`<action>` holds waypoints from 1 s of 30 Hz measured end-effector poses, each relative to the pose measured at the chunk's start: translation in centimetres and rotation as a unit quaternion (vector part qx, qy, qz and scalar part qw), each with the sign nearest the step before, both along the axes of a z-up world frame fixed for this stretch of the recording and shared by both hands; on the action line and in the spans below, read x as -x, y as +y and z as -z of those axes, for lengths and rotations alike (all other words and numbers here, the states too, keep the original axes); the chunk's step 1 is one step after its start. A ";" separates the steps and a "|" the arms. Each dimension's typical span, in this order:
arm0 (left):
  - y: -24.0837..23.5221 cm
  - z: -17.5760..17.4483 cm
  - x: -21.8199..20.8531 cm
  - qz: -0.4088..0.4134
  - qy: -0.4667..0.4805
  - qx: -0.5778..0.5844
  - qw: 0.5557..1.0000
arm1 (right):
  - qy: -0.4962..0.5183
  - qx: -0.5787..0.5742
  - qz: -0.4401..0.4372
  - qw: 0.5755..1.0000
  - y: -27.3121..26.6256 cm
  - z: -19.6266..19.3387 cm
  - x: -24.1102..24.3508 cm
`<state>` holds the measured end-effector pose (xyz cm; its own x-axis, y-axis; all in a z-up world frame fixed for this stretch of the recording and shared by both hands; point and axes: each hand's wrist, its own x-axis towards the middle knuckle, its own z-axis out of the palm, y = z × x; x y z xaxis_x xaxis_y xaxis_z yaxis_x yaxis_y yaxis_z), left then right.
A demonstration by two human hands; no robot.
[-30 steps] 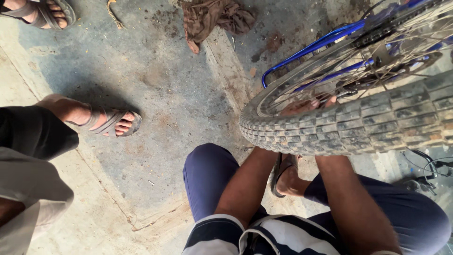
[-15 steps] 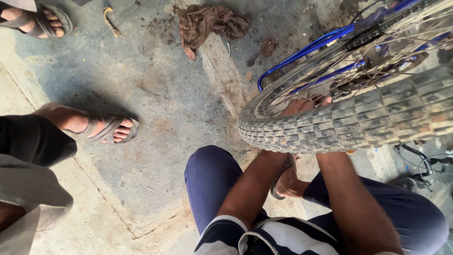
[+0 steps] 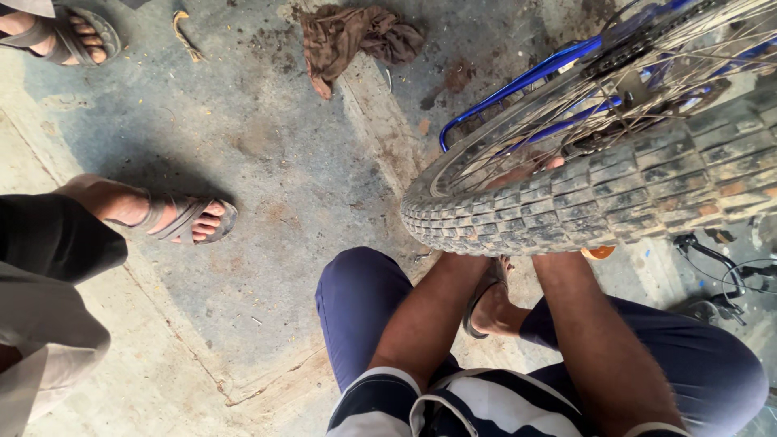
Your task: The person uses a wrench to tighten the axle nuts on the rear wheel of a blue bicycle. They repeatedly spin the wheel to check the alignment and continue adjusting the nuts with the wrench. A second person sits nearby observing the process.
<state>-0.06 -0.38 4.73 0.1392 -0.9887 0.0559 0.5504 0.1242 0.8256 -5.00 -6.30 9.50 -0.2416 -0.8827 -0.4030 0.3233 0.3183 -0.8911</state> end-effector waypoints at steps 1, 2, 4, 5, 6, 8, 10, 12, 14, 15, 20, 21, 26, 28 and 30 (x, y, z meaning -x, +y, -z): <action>-0.3 -0.1 0.0 -0.004 -0.003 0.004 1.000 | 0.000 -0.001 -0.001 1.000 0.2 0.0 0.1; -0.7 -0.3 0.1 -0.009 -0.005 0.008 1.000 | 0.000 0.000 0.000 1.000 0.3 -0.1 0.4; -1.0 -0.7 0.4 -0.011 -0.011 0.013 1.000 | 0.003 0.001 0.003 1.000 0.3 -0.3 0.9; -0.9 -0.9 0.6 -0.014 -0.014 0.015 1.000 | 0.003 0.002 0.005 1.000 0.4 -0.3 1.1; -0.7 -1.0 0.6 -0.014 -0.016 0.016 1.000 | 0.005 0.000 0.006 1.000 0.5 -0.3 1.2; -0.4 -1.3 0.5 -0.024 -0.024 0.018 0.999 | 0.005 -0.001 0.004 1.000 0.3 -0.2 1.1; -0.3 -1.4 0.1 -0.032 -0.031 0.026 0.999 | 0.007 -0.002 -0.004 1.000 0.0 -0.1 1.0; -0.1 -1.4 -0.4 -0.029 -0.034 0.037 0.998 | 0.007 0.000 0.001 1.000 0.1 -0.1 1.1; -0.4 -1.1 -1.0 -0.029 -0.035 0.058 0.997 | 0.008 0.000 0.002 1.000 0.0 -0.1 1.3; -0.5 -0.8 -1.3 -0.026 -0.032 0.073 0.996 | 0.009 0.000 0.002 1.000 0.2 -0.2 1.5; -1.9 0.6 -1.4 0.063 -0.099 0.057 0.991 | 0.010 -0.004 -0.001 1.000 0.4 0.0 1.8; -1.6 0.8 -1.0 0.047 -0.086 0.051 0.994 | 0.011 -0.006 -0.001 1.000 0.7 0.1 1.9; -1.1 0.3 1.5 -0.020 -0.037 0.042 0.998 | 0.014 -0.004 0.000 1.000 0.6 0.0 2.1; -0.6 0.0 2.1 -0.025 -0.039 0.036 0.998 | 0.016 -0.004 0.000 1.000 0.9 -0.2 2.4; -0.3 0.0 1.9 -0.027 -0.047 0.030 0.998 | 0.016 -0.001 -0.002 1.000 0.9 -0.4 2.3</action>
<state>-1.92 -0.70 4.78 0.1829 -0.9745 0.1302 0.4623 0.2021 0.8634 -7.29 -5.36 9.93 -0.2509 -0.8826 -0.3976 0.2941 0.3218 -0.9000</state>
